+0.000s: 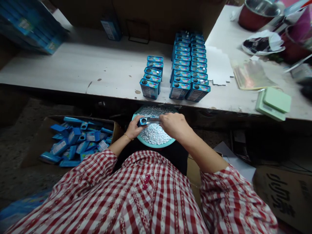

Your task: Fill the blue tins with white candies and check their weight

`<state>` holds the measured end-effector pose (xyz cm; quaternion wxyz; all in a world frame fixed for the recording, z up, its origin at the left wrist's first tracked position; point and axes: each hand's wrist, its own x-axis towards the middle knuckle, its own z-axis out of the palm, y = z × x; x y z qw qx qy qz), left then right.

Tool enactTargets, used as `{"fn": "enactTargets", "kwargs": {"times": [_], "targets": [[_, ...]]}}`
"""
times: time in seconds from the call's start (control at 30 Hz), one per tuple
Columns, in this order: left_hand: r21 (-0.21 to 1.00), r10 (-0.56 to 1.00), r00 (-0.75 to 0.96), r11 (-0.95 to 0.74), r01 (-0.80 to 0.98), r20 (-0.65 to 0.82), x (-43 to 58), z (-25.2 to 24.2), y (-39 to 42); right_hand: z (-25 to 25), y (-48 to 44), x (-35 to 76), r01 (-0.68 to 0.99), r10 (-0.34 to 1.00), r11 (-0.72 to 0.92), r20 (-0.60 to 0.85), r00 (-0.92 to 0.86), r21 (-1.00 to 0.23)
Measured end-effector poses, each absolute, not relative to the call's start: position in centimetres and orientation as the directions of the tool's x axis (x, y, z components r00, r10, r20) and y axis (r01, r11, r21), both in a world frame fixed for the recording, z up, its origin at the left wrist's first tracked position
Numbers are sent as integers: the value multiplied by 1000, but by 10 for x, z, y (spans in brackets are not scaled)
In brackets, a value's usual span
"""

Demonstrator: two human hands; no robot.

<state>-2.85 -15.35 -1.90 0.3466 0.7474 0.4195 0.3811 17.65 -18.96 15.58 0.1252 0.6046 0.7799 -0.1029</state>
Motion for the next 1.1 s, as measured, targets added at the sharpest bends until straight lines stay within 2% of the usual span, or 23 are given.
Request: {"fn": "enactTargets", "kwargs": {"times": [0.2,0.33,0.5,0.6,0.73,0.83,0.97,1.1], "targets": [[865,873,293,-457,206,391,-24,21,-112,135,-212,242,912,990,132,10,-139,-387],[846,838,313,-510,155,447,-5,32,-60,101,-225,259,847,997,69,55,-47,-528],[791,860,207,-510,339,466,3,28,-39,92,-219,256,779,995,79,97,-23,-622],[723,834,170,-542,428,525,3,25,-45,116,-178,243,821,980,95,196,22,-564],[698,803,241,-594,400,545,10,26,-47,150,-79,208,952,964,91,264,-11,-294],[700,803,245,-594,397,543,15,29,-42,156,-4,183,977,976,156,177,-129,-144],[696,805,227,-590,409,549,23,31,-31,145,54,173,983,983,179,-37,-180,-40],[679,783,232,-618,396,577,37,30,-4,138,80,188,982,982,187,-34,-186,18]]}}
